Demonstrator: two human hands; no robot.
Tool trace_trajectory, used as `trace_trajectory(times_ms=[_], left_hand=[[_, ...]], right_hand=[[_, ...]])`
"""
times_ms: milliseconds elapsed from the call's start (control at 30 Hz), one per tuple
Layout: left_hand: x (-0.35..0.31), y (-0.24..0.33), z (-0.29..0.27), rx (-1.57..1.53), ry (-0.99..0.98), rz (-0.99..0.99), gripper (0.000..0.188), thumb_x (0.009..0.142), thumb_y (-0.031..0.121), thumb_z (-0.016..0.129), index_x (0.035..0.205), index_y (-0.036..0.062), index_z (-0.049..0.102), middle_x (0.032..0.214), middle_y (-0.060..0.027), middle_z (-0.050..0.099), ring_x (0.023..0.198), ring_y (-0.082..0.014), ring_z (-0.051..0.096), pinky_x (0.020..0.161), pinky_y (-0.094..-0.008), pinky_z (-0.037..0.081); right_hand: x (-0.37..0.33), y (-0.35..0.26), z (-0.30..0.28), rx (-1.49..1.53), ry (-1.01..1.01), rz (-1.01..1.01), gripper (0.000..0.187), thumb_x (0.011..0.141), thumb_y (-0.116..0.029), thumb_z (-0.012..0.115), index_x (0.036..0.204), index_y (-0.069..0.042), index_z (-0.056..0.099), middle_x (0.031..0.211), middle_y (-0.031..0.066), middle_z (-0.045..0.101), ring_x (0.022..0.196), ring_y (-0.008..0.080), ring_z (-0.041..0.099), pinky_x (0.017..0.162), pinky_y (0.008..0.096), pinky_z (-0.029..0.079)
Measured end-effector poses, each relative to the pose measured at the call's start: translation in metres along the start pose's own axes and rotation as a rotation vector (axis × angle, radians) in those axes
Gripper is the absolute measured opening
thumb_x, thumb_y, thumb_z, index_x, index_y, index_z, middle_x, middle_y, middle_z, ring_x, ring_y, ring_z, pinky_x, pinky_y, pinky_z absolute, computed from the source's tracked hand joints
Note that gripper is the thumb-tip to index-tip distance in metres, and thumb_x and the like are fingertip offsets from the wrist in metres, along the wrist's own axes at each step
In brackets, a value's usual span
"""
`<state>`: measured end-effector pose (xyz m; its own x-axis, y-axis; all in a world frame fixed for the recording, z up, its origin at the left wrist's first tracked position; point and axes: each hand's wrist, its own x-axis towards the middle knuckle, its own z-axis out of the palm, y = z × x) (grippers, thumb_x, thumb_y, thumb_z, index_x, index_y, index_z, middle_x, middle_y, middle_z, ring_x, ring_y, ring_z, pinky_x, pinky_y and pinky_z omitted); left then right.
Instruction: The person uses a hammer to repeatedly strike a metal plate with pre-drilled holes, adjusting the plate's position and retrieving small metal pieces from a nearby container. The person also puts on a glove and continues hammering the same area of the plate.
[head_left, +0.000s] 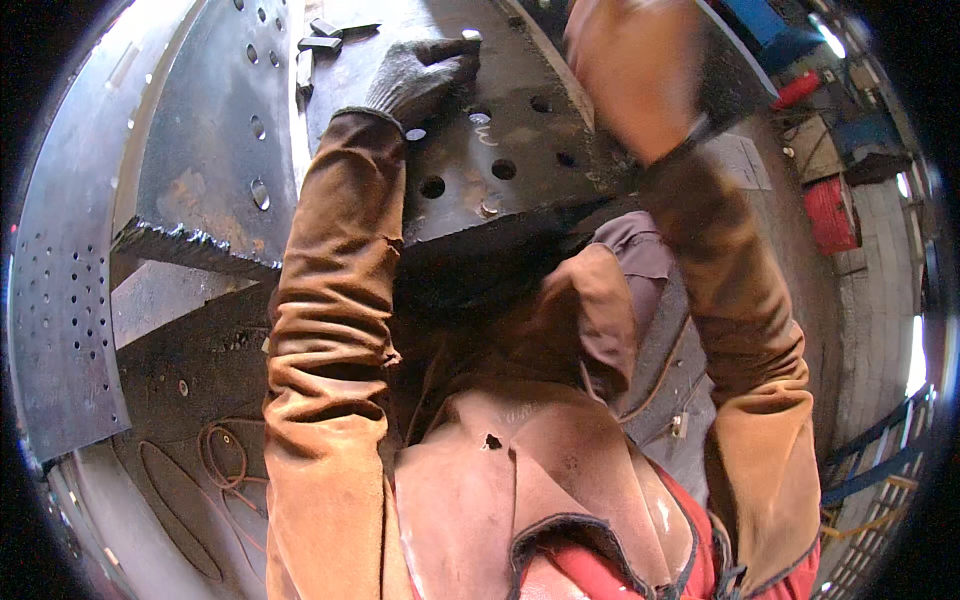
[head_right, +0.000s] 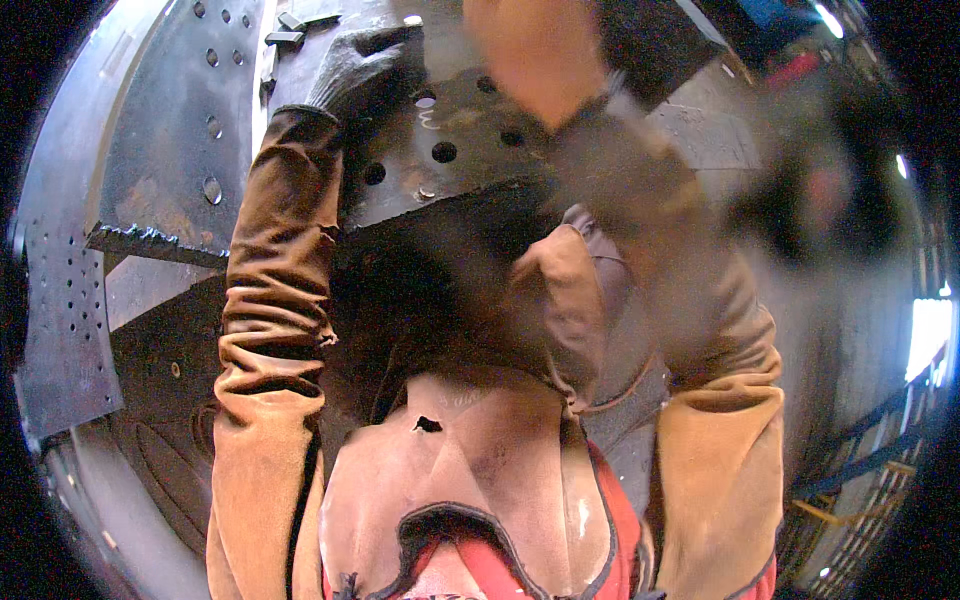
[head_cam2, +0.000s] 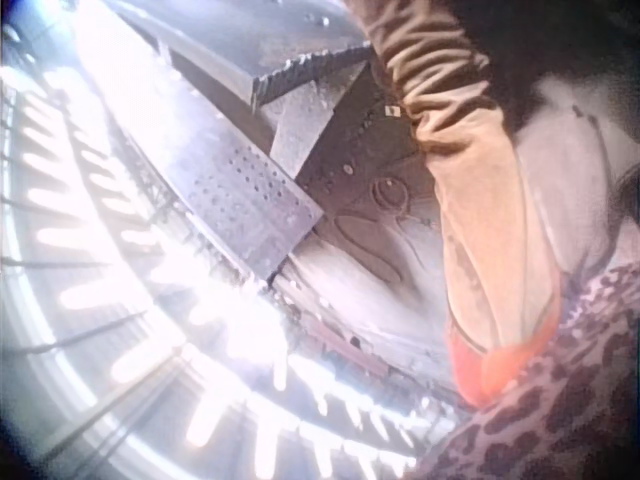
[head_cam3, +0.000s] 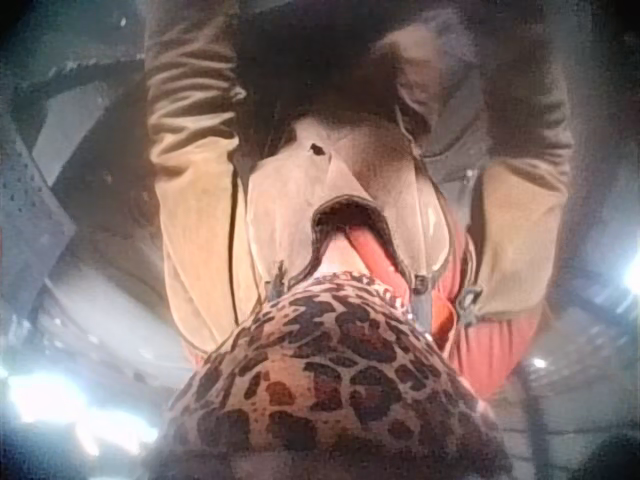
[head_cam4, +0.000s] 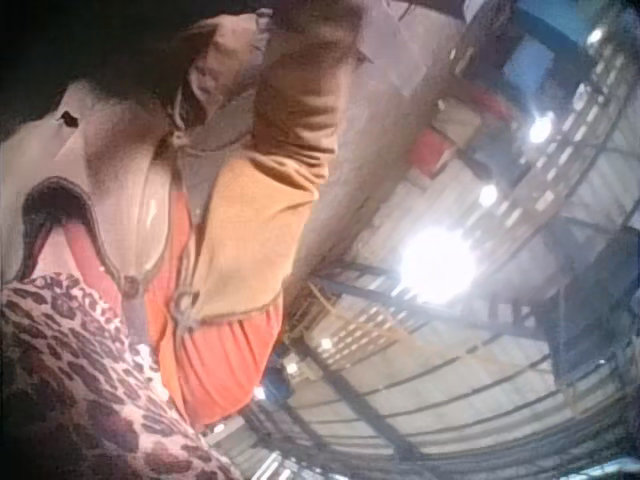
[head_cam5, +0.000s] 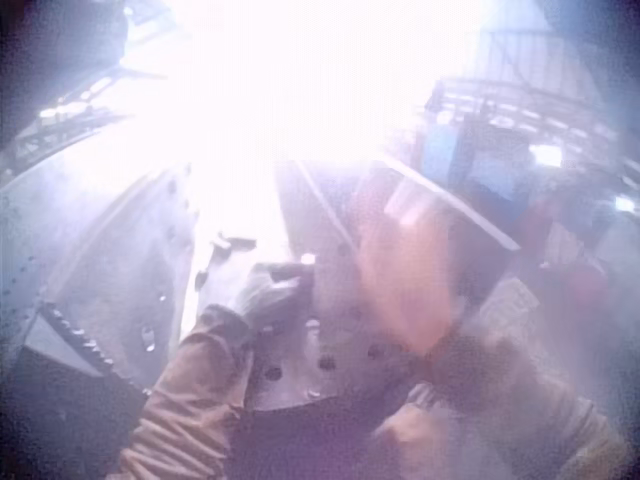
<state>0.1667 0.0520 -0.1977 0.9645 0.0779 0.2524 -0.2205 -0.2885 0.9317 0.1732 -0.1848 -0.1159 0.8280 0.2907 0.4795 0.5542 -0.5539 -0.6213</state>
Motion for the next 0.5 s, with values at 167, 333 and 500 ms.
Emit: trace_trajectory(times_ms=[167,333,500], left_hand=[[0.002,-0.008,-0.004,0.181,0.056,0.221,0.03,0.094,0.024,0.072,0.114,0.0024,0.076,0.091,-0.0068,0.077,0.082,-0.0111,0.07,0.073,-0.0273,0.056],[0.008,0.003,-0.002,-0.17,0.22,0.162,0.029,0.09,0.013,0.077,0.114,-0.0031,0.073,0.095,-0.0121,0.077,0.084,-0.0174,0.074,0.075,-0.0288,0.059],[0.001,0.02,0.003,0.016,0.11,0.156,0.029,0.093,0.019,0.076,0.112,-0.0013,0.075,0.099,-0.0091,0.077,0.084,-0.0134,0.07,0.078,-0.0288,0.056]], right_hand=[[-0.055,-0.015,-0.029,0.363,-0.245,0.338,0.045,0.104,-0.046,0.057,0.083,-0.007,0.052,0.059,-0.004,0.043,0.04,0.0055,0.038,0.034,0.0249,0.031],[-0.075,-0.021,-0.04,0.68,-0.145,0.337,0.041,0.103,-0.042,0.061,0.086,-0.005,0.053,0.062,-0.0039,0.044,0.04,0.0024,0.037,0.035,0.022,0.029],[-0.094,-0.005,-0.034,0.785,-0.124,0.354,0.038,0.102,-0.038,0.064,0.088,-0.003,0.055,0.061,-0.0016,0.05,0.043,0.0057,0.047,0.036,0.0245,0.035]])
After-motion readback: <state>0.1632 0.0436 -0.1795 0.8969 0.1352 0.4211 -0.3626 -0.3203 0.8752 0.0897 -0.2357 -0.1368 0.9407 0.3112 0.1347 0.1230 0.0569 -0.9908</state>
